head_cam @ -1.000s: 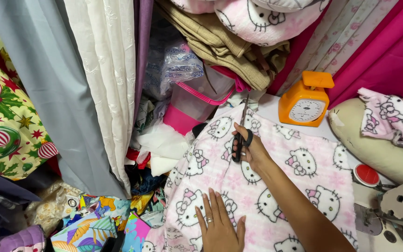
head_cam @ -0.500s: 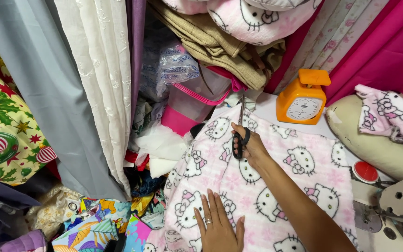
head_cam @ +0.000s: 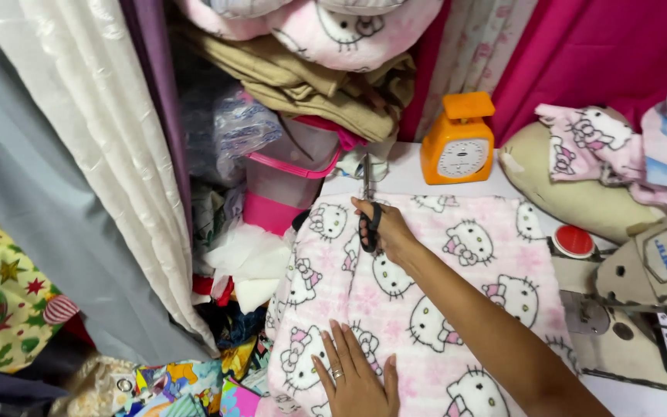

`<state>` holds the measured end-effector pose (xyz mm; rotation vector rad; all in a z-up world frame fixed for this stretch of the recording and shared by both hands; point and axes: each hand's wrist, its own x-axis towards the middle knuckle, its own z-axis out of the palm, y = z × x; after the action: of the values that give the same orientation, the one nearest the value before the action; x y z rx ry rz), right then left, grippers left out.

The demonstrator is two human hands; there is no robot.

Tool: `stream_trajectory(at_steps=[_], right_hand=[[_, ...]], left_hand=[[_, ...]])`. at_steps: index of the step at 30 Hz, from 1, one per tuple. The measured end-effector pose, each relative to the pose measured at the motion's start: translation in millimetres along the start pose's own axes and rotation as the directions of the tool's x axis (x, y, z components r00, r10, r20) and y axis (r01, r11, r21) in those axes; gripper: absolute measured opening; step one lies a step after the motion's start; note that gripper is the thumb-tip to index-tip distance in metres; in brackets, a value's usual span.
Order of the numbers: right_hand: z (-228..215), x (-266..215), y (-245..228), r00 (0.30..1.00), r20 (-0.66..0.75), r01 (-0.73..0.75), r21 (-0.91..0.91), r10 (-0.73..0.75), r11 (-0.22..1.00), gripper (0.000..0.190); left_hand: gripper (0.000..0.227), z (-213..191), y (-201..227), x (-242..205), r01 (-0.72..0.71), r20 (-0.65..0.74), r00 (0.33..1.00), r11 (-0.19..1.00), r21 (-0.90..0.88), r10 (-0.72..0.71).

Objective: Folding and cutting a piece of Hello Kitty patterned fabric on a sewing workshop table.

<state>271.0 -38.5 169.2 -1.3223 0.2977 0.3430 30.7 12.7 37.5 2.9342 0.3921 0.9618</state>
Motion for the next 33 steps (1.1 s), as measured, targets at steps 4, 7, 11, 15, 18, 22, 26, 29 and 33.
stream_trajectory(at_steps=[4,7,11,15,18,22,26,29,33], right_hand=[[-10.4,-36.0,-8.5,0.999,0.022,-0.042,-0.122,0.045,0.992,0.04],[-33.3,-75.8,-11.2,0.992,0.069,-0.092,-0.214,0.108,0.973,0.043],[-97.6,-134.2,-4.1,0.957,0.195,-0.118,-0.412,0.213,0.904,0.032],[-203.1,-189.2,11.6,0.978,0.178,0.07,-0.764,0.104,0.642,0.039],[-299.2,-215.3,41.9,0.997,-0.059,-0.025,-0.854,-0.048,0.519,0.075],[-326.2,-296.6,18.0,0.918,-0.389,-0.362,-0.738,0.08,0.569,0.082],[-441.0,-311.9,73.2,0.935,-0.342,-0.319,-0.927,-0.097,0.197,0.086],[-479.0,-315.5,90.0,0.96,-0.233,-0.228,-0.972,-0.158,0.048,0.089],[-528.4,-302.3,116.8,0.937,0.006,-0.01,-0.999,-0.349,-0.044,0.091]], left_hand=[[0.093,-1.5,-11.0,2.3,-0.009,0.069,0.998,0.999,0.03,0.007],[0.09,-19.3,-33.7,16.6,0.275,0.539,0.842,0.84,-0.467,0.024],[0.057,-51.0,-60.3,12.5,0.281,0.31,0.948,0.647,-0.709,-0.072],[0.04,-75.7,-85.7,0.7,0.26,0.185,0.965,0.613,-0.746,-0.184],[0.038,-86.3,-90.4,-1.4,0.34,0.257,0.941,0.632,-0.697,-0.222],[0.029,-89.4,-81.2,-2.2,0.245,0.205,0.969,0.666,-0.705,-0.139],[0.026,-93.3,-58.9,-11.4,0.343,0.273,0.938,0.674,-0.654,-0.213],[0.017,-92.2,-48.8,-27.2,0.501,0.334,0.864,0.571,-0.65,-0.377],[0.036,-71.0,-55.7,-64.9,0.709,0.567,0.7,0.329,-0.624,-0.434]])
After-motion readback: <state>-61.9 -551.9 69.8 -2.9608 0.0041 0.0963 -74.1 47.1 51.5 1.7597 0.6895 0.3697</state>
